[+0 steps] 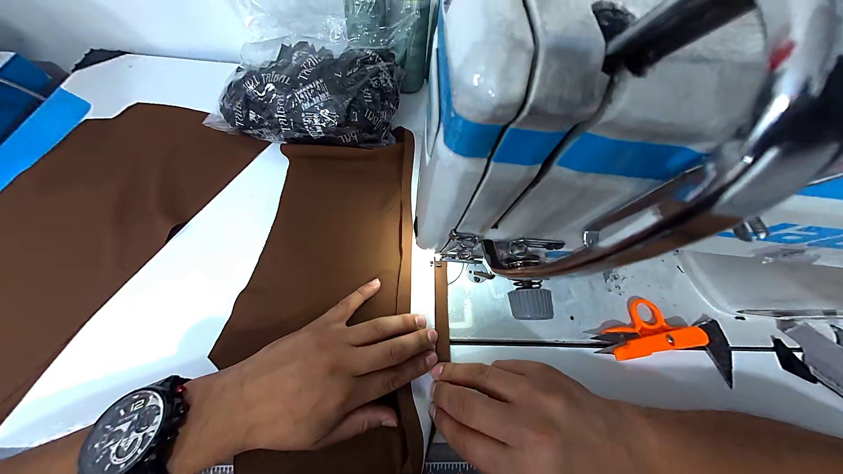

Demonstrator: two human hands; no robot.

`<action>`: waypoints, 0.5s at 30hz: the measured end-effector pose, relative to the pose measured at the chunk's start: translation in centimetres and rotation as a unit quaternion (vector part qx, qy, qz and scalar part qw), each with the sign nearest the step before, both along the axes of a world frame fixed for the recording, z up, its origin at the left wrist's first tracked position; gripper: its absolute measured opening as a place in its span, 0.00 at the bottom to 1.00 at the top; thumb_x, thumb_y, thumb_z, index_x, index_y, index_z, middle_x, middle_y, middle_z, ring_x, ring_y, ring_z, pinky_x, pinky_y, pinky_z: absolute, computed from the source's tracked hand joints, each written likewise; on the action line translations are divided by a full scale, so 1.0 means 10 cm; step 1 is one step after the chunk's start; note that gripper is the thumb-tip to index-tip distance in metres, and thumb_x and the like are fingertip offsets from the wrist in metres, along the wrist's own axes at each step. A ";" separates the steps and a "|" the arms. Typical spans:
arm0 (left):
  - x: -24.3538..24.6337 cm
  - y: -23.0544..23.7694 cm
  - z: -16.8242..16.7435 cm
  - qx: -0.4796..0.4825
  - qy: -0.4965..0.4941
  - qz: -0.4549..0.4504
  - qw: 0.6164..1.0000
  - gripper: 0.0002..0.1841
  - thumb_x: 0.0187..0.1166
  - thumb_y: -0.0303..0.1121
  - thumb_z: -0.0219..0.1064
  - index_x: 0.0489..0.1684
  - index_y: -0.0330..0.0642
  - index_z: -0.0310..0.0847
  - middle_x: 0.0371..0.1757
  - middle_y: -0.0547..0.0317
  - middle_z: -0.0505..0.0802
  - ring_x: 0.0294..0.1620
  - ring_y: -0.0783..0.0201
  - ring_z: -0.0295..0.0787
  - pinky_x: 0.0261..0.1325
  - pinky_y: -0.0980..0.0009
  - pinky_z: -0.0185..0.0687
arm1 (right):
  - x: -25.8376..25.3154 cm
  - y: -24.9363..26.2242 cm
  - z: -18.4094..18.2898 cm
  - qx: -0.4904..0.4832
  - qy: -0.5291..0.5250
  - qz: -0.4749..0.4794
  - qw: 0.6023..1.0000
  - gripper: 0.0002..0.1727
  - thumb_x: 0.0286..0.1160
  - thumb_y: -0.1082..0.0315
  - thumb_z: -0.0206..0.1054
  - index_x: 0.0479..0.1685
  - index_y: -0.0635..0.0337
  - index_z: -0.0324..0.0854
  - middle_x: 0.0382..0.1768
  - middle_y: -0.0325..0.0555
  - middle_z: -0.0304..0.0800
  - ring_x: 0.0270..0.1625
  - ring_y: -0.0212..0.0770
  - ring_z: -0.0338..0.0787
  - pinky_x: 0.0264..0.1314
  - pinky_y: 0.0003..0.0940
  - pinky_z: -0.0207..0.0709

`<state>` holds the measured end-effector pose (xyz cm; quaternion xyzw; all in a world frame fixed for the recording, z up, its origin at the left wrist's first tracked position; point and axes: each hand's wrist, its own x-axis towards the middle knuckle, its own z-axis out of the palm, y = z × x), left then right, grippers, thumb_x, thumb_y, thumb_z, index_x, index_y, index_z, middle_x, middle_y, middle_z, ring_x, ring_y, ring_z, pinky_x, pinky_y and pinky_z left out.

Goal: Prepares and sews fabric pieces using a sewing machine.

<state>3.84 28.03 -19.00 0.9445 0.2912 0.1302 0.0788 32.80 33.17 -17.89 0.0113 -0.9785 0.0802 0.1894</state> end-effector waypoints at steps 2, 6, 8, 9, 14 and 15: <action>-0.01 0.05 0.00 0.006 -0.001 0.005 1.000 0.30 0.92 0.57 0.43 0.86 0.56 0.71 0.89 0.66 0.72 0.93 0.62 0.59 0.92 0.38 0.48 | 0.00 0.04 0.00 -0.008 -0.002 -0.006 1.000 0.13 0.87 0.76 0.54 0.51 0.57 0.86 0.56 0.44 0.93 0.66 0.44 0.90 0.47 0.29 0.85; -0.04 0.17 -0.01 0.017 0.000 0.002 1.000 0.29 0.92 0.56 0.43 0.86 0.56 0.72 0.88 0.66 0.74 0.92 0.62 0.61 0.92 0.38 0.51 | -0.01 0.11 0.01 0.010 -0.010 -0.017 1.000 0.13 0.87 0.76 0.53 0.54 0.58 0.85 0.59 0.45 0.92 0.68 0.44 0.89 0.53 0.30 0.86; -0.06 0.23 -0.01 0.020 0.005 -0.001 1.000 0.29 0.92 0.56 0.43 0.86 0.57 0.72 0.89 0.67 0.73 0.92 0.62 0.60 0.94 0.39 0.47 | -0.02 0.14 0.01 0.022 -0.011 -0.024 0.999 0.13 0.87 0.77 0.53 0.55 0.58 0.84 0.60 0.45 0.92 0.69 0.44 0.89 0.55 0.31 0.87; -0.07 0.26 -0.01 0.022 0.005 -0.002 1.000 0.29 0.92 0.56 0.43 0.86 0.57 0.72 0.89 0.67 0.73 0.92 0.62 0.60 0.94 0.39 0.47 | -0.02 0.16 0.00 0.027 -0.012 -0.029 0.999 0.13 0.88 0.76 0.53 0.56 0.58 0.84 0.61 0.45 0.92 0.69 0.44 0.89 0.54 0.31 0.86; -0.11 0.41 0.01 0.023 0.007 -0.006 1.000 0.28 0.92 0.55 0.45 0.84 0.57 0.74 0.87 0.66 0.75 0.91 0.63 0.62 0.92 0.39 0.49 | -0.04 0.24 -0.01 0.024 -0.008 -0.049 0.998 0.13 0.88 0.75 0.54 0.57 0.57 0.84 0.62 0.43 0.92 0.70 0.43 0.88 0.56 0.30 0.85; -0.11 0.43 0.02 0.027 0.007 -0.005 1.000 0.28 0.91 0.55 0.45 0.83 0.58 0.75 0.86 0.67 0.76 0.91 0.63 0.63 0.92 0.39 0.50 | -0.05 0.26 -0.02 0.020 -0.007 -0.052 0.998 0.13 0.88 0.75 0.54 0.57 0.58 0.84 0.62 0.44 0.92 0.70 0.43 0.88 0.57 0.30 0.85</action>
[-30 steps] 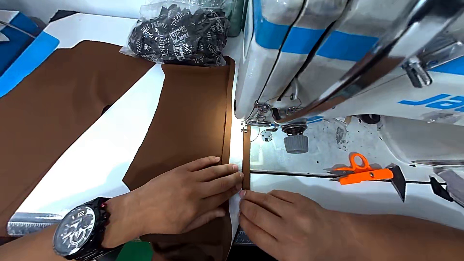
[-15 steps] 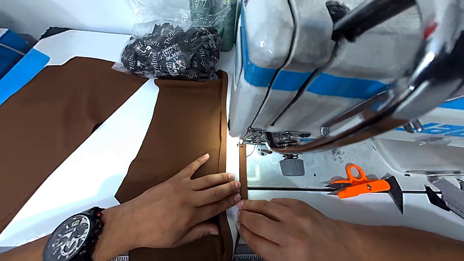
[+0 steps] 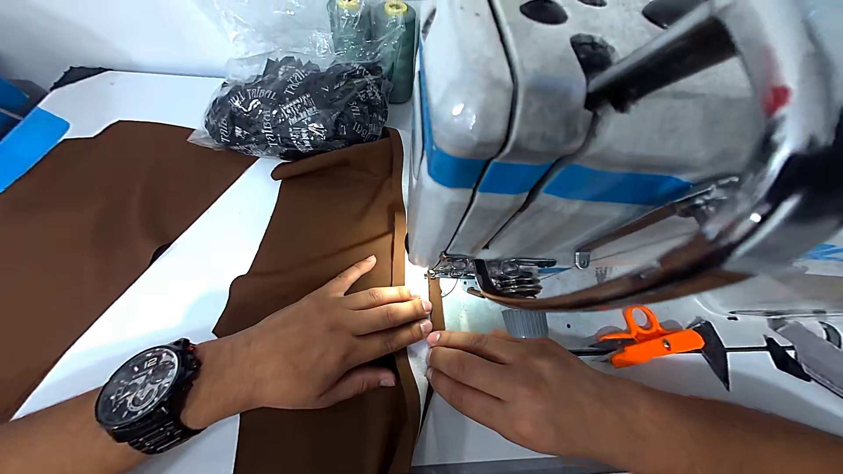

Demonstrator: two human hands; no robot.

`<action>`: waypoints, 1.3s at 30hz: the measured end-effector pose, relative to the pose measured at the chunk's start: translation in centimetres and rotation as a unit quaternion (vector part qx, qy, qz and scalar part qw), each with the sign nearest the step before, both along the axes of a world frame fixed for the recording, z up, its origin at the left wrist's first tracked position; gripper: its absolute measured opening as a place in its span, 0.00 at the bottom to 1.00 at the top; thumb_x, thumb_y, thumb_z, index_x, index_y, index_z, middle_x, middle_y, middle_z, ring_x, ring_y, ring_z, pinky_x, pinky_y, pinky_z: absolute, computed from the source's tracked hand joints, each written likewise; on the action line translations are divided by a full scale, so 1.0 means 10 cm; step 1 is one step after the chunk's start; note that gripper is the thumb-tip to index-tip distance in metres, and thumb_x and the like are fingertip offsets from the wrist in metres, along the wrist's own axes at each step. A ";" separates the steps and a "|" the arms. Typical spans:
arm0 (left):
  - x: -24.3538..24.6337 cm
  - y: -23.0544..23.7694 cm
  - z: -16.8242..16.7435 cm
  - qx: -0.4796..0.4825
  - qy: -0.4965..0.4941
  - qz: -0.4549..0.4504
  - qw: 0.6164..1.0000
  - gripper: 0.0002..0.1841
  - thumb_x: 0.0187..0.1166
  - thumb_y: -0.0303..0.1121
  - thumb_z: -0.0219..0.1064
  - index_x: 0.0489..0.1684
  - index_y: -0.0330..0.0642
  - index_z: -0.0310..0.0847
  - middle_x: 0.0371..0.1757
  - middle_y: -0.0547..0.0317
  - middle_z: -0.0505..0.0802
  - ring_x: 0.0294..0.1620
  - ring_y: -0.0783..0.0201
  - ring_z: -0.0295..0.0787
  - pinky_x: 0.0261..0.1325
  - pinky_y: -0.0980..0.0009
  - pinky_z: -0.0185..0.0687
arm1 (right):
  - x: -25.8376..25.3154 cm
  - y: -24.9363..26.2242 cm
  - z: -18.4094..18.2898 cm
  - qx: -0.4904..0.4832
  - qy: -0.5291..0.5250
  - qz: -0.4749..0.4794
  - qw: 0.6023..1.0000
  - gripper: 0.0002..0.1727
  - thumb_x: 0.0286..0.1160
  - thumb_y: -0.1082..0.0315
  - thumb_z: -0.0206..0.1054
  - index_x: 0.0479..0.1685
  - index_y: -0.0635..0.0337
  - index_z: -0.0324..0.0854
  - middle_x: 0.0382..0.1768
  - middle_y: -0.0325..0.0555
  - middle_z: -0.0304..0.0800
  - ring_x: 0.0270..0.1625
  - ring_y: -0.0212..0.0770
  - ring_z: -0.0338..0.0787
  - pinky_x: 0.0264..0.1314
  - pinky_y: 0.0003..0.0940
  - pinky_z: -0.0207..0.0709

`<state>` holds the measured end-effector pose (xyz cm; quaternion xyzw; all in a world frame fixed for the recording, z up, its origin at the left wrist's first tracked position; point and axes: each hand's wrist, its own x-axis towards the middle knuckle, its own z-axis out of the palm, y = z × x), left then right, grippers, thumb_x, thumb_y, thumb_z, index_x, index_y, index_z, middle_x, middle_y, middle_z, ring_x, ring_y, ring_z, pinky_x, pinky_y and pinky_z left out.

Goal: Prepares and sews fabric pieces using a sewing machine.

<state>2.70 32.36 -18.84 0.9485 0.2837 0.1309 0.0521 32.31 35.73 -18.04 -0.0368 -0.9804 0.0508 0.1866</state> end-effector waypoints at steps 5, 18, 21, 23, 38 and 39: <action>-0.03 0.13 -0.01 0.019 -0.007 0.005 1.000 0.27 0.91 0.55 0.45 0.81 0.58 0.78 0.83 0.67 0.80 0.88 0.64 0.67 0.90 0.40 0.53 | -0.02 0.08 -0.04 -0.031 0.002 -0.017 0.999 0.13 0.89 0.71 0.56 0.61 0.58 0.83 0.64 0.45 0.89 0.70 0.44 0.87 0.63 0.31 0.84; -0.04 0.17 0.02 0.008 0.000 0.011 1.000 0.29 0.92 0.54 0.41 0.85 0.58 0.74 0.83 0.61 0.79 0.89 0.62 0.65 0.92 0.40 0.50 | -0.05 0.25 -0.13 -0.024 -0.008 -0.171 0.985 0.20 0.89 0.53 0.55 0.65 0.47 0.88 0.55 0.38 0.93 0.61 0.40 0.89 0.64 0.38 0.82; -0.05 0.17 0.03 0.001 0.003 0.008 1.000 0.29 0.91 0.57 0.42 0.85 0.60 0.73 0.83 0.60 0.79 0.89 0.60 0.66 0.91 0.39 0.52 | -0.06 0.26 -0.12 -0.015 -0.021 -0.188 0.982 0.21 0.88 0.51 0.54 0.65 0.42 0.89 0.55 0.37 0.93 0.61 0.40 0.89 0.62 0.39 0.82; -0.06 0.17 0.03 -0.006 -0.003 0.000 1.000 0.29 0.91 0.58 0.43 0.83 0.62 0.76 0.82 0.60 0.79 0.88 0.59 0.67 0.90 0.37 0.53 | -0.06 0.25 -0.11 -0.004 -0.022 -0.190 0.982 0.20 0.88 0.50 0.54 0.63 0.41 0.90 0.56 0.37 0.93 0.61 0.40 0.89 0.63 0.39 0.81; -0.10 0.29 0.05 -0.007 -0.029 -0.005 1.000 0.26 0.88 0.60 0.47 0.76 0.66 0.82 0.76 0.65 0.84 0.85 0.63 0.71 0.90 0.39 0.54 | -0.09 0.27 -0.11 -0.041 -0.048 -0.235 0.970 0.21 0.87 0.52 0.53 0.64 0.37 0.90 0.50 0.34 0.93 0.57 0.38 0.90 0.59 0.41 0.82; -0.10 0.30 0.05 -0.009 -0.030 -0.002 1.000 0.26 0.88 0.60 0.47 0.74 0.66 0.83 0.76 0.65 0.85 0.85 0.63 0.71 0.90 0.38 0.54 | -0.09 0.28 -0.11 -0.048 -0.044 -0.240 0.969 0.20 0.86 0.53 0.53 0.63 0.38 0.91 0.50 0.35 0.93 0.57 0.39 0.90 0.59 0.42 0.82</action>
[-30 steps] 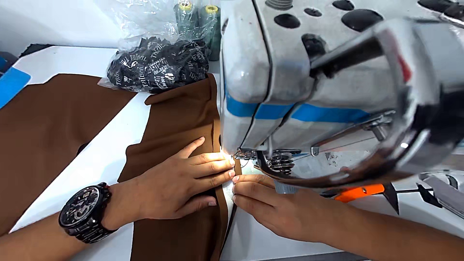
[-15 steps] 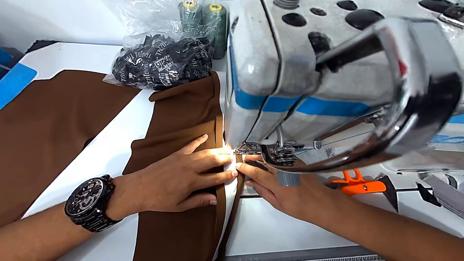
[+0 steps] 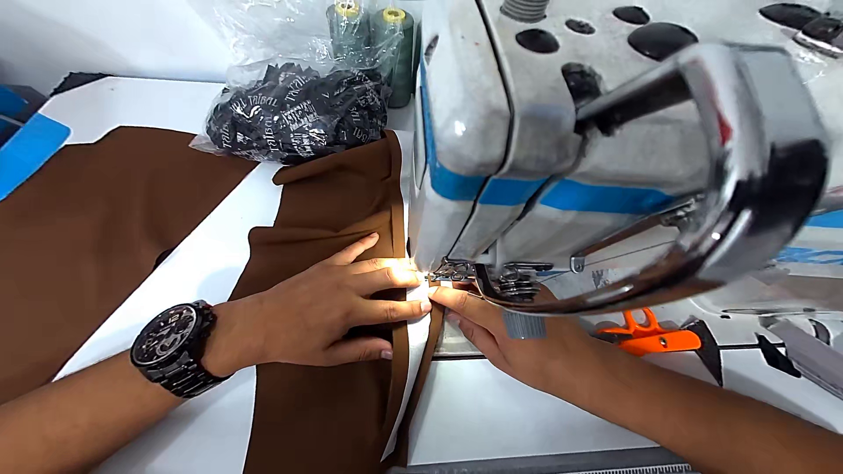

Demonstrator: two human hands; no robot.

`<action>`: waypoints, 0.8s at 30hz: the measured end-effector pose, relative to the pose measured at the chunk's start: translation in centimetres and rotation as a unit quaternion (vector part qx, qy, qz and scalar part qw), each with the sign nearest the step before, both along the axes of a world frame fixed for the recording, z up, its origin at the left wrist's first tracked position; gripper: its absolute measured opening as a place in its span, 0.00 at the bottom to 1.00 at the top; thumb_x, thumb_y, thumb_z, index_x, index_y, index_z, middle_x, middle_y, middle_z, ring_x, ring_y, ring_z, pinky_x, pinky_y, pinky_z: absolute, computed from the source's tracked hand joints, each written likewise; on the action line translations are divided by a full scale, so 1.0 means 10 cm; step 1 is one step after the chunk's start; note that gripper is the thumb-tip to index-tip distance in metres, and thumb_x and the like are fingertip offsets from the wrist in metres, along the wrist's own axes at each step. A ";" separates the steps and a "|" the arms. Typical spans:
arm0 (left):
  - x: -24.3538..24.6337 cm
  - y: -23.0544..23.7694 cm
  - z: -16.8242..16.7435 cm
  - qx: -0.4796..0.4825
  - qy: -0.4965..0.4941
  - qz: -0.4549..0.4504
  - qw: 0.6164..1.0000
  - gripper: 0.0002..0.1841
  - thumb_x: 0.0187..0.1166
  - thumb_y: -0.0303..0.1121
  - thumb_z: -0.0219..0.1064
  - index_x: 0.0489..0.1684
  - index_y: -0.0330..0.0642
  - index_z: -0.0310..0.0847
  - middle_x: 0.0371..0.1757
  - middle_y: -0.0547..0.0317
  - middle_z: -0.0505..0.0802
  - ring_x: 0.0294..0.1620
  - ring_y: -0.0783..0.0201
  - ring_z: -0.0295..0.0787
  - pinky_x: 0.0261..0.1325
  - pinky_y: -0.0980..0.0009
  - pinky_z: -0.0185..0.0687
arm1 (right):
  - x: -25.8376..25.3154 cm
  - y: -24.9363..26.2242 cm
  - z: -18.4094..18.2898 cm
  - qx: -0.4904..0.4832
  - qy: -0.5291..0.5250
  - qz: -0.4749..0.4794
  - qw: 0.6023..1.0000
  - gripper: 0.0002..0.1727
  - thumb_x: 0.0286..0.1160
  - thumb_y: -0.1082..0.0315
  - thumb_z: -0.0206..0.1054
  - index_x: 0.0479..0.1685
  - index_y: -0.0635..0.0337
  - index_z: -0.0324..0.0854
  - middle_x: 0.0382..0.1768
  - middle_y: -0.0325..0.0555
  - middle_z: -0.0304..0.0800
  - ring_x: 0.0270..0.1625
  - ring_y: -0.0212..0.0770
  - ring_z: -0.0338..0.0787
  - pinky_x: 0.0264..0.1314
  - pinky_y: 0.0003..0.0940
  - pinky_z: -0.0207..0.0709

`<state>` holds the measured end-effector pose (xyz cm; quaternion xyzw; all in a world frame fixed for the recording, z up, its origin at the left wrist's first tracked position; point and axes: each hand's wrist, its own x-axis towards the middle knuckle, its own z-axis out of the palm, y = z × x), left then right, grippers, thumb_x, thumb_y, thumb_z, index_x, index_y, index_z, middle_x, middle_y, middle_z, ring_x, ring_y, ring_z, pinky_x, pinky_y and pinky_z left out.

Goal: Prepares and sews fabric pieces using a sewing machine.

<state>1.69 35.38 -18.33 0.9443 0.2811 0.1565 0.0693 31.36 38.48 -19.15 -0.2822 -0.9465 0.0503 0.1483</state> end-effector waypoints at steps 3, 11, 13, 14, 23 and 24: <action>-0.01 0.04 0.02 -0.005 -0.001 0.002 1.000 0.26 0.87 0.60 0.48 0.72 0.65 0.85 0.76 0.66 0.85 0.85 0.62 0.71 0.90 0.39 0.55 | 0.00 0.00 0.00 0.001 0.011 -0.002 1.000 0.20 0.85 0.54 0.54 0.63 0.38 0.91 0.51 0.36 0.94 0.59 0.39 0.90 0.61 0.42 0.82; -0.01 0.11 0.07 0.014 -0.012 -0.005 1.000 0.24 0.86 0.57 0.50 0.69 0.63 0.87 0.69 0.67 0.89 0.77 0.65 0.79 0.87 0.45 0.61 | 0.00 0.01 0.00 0.012 0.003 -0.006 1.000 0.20 0.84 0.54 0.55 0.61 0.40 0.92 0.48 0.36 0.94 0.55 0.39 0.91 0.58 0.39 0.83; 0.00 0.10 0.08 0.021 -0.009 -0.002 1.000 0.24 0.86 0.57 0.50 0.68 0.63 0.87 0.69 0.66 0.89 0.77 0.64 0.79 0.87 0.45 0.61 | 0.00 0.01 0.00 0.009 0.006 -0.001 1.000 0.20 0.84 0.54 0.54 0.60 0.41 0.93 0.48 0.36 0.95 0.54 0.39 0.91 0.58 0.39 0.83; -0.01 0.10 0.07 0.019 -0.003 -0.001 1.000 0.25 0.86 0.57 0.50 0.68 0.63 0.88 0.70 0.66 0.88 0.78 0.64 0.78 0.88 0.44 0.60 | 0.00 0.02 0.00 0.005 0.011 0.003 1.000 0.20 0.85 0.54 0.54 0.59 0.41 0.93 0.49 0.36 0.95 0.55 0.39 0.92 0.58 0.40 0.84; -0.03 0.14 0.00 0.008 0.003 -0.009 1.000 0.28 0.87 0.62 0.47 0.76 0.66 0.82 0.79 0.63 0.82 0.89 0.59 0.65 0.92 0.43 0.53 | -0.01 0.12 0.00 0.054 0.053 0.002 0.997 0.17 0.79 0.54 0.60 0.48 0.46 0.94 0.37 0.37 0.94 0.42 0.39 0.93 0.43 0.40 0.86; -0.03 0.12 0.00 0.005 0.002 0.001 1.000 0.28 0.87 0.62 0.46 0.76 0.67 0.82 0.79 0.61 0.82 0.89 0.57 0.65 0.92 0.42 0.53 | -0.02 0.11 0.03 0.068 0.072 -0.009 0.995 0.16 0.77 0.54 0.61 0.43 0.48 0.94 0.32 0.38 0.92 0.37 0.39 0.93 0.38 0.40 0.86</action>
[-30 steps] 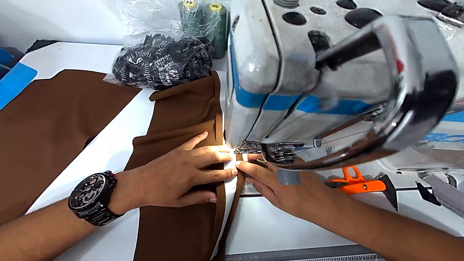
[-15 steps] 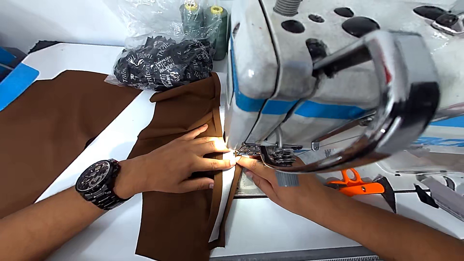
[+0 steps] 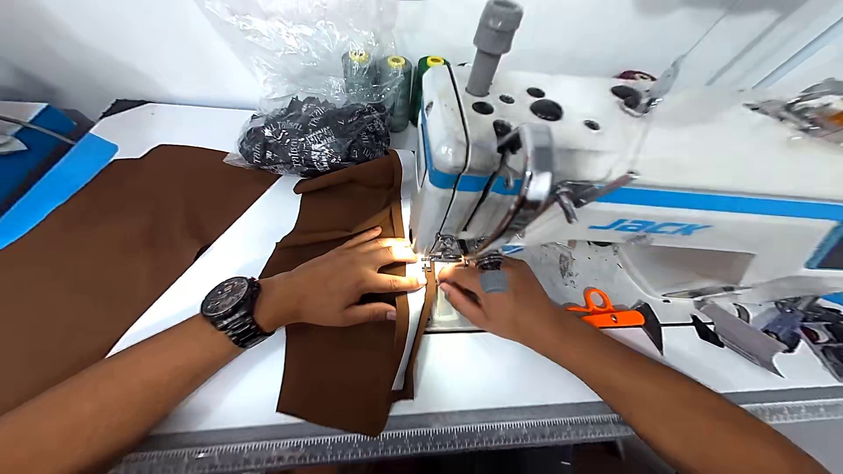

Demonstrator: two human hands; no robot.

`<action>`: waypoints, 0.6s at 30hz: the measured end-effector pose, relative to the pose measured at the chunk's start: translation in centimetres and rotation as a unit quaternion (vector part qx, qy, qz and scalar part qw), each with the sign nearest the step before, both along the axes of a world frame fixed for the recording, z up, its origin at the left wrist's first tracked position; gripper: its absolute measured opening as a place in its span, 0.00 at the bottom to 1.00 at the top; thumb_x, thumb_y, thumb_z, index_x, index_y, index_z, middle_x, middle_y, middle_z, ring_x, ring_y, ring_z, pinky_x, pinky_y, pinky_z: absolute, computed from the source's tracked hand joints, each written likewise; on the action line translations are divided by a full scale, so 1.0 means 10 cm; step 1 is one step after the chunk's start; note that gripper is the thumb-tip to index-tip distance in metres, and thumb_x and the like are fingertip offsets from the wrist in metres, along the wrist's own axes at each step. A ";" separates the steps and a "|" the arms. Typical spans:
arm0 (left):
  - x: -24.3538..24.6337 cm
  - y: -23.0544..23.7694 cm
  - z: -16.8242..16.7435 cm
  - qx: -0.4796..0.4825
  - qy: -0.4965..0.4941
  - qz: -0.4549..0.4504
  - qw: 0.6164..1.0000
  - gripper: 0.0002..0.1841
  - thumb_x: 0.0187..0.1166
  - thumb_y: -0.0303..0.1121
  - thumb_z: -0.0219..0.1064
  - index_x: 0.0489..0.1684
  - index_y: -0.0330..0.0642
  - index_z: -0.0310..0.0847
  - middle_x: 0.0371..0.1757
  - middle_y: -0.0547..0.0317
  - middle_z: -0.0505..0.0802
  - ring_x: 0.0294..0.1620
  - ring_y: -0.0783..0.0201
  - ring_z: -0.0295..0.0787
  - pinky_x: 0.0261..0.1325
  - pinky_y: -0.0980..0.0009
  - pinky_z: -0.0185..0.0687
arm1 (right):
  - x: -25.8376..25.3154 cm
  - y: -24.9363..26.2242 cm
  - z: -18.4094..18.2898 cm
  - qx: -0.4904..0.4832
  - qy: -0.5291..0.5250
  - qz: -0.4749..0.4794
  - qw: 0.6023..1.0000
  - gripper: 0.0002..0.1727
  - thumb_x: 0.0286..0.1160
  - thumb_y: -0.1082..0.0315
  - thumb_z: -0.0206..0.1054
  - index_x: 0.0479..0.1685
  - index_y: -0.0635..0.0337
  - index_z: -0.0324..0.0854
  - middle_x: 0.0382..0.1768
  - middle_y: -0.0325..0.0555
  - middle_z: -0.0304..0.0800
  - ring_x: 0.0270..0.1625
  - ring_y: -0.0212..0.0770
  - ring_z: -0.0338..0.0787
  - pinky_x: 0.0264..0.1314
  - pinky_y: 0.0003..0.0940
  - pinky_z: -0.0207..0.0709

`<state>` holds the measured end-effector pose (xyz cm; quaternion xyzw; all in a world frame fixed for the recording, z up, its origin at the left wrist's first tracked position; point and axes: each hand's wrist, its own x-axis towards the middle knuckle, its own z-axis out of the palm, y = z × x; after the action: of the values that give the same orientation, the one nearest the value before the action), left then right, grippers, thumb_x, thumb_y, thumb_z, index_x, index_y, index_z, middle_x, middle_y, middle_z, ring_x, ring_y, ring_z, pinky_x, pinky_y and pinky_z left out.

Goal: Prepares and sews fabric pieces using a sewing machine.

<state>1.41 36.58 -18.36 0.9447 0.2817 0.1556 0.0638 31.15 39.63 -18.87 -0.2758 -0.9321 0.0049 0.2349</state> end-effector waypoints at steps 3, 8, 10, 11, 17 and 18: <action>0.14 -0.38 0.02 -0.044 -0.014 0.107 0.993 0.26 0.90 0.58 0.43 0.79 0.70 0.80 0.78 0.54 0.80 0.87 0.51 0.65 0.91 0.39 0.53 | -0.05 -0.39 0.20 -0.039 0.049 -0.052 0.997 0.21 0.75 0.43 0.66 0.41 0.51 0.92 0.32 0.39 0.91 0.34 0.40 0.91 0.31 0.42 0.85; 0.51 -1.32 0.16 -0.183 -0.198 0.320 0.908 0.22 0.87 0.42 0.52 0.77 0.56 0.78 0.75 0.59 0.78 0.78 0.59 0.72 0.75 0.55 0.77 | -0.35 -1.62 0.11 -0.101 0.062 -0.191 0.974 0.33 0.65 0.37 0.73 0.58 0.56 0.89 0.56 0.51 0.91 0.55 0.54 0.91 0.46 0.51 0.87; 0.41 -1.39 0.15 -0.094 -0.173 0.320 0.927 0.19 0.82 0.35 0.60 0.69 0.47 0.83 0.71 0.54 0.83 0.74 0.57 0.79 0.72 0.55 0.81 | -0.27 -1.69 -0.01 -0.087 0.087 -0.230 0.965 0.17 0.72 0.53 0.72 0.49 0.54 0.92 0.51 0.49 0.92 0.51 0.53 0.92 0.45 0.51 0.87; 0.32 -1.39 0.13 -0.050 -0.128 0.307 0.942 0.19 0.81 0.36 0.63 0.68 0.45 0.84 0.71 0.53 0.85 0.74 0.54 0.80 0.75 0.50 0.77 | -0.18 -1.69 -0.03 -0.093 0.106 -0.240 0.960 0.10 0.73 0.58 0.72 0.44 0.52 0.93 0.48 0.46 0.92 0.49 0.49 0.93 0.44 0.49 0.88; 0.27 -1.79 0.18 -0.013 0.067 0.333 0.940 0.34 0.82 0.61 0.57 0.81 0.48 0.76 0.82 0.49 0.80 0.82 0.43 0.75 0.72 0.38 0.76 | 0.36 -1.56 0.13 -0.273 0.236 -0.239 0.901 0.09 0.80 0.58 0.70 0.39 0.49 0.93 0.38 0.34 0.93 0.39 0.32 0.90 0.42 0.41 0.86; 0.30 -1.87 0.24 -0.012 0.095 0.339 0.936 0.35 0.83 0.63 0.53 0.82 0.50 0.76 0.82 0.49 0.80 0.80 0.41 0.77 0.64 0.38 0.80 | 0.41 -1.55 0.17 -0.291 0.236 -0.254 0.891 0.09 0.82 0.58 0.69 0.40 0.50 0.92 0.34 0.36 0.92 0.34 0.34 0.89 0.38 0.43 0.84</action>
<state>4.39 17.89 -15.93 0.8028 0.5916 0.0740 -0.0083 35.29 24.18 -17.22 -0.5502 -0.7039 0.2811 0.3503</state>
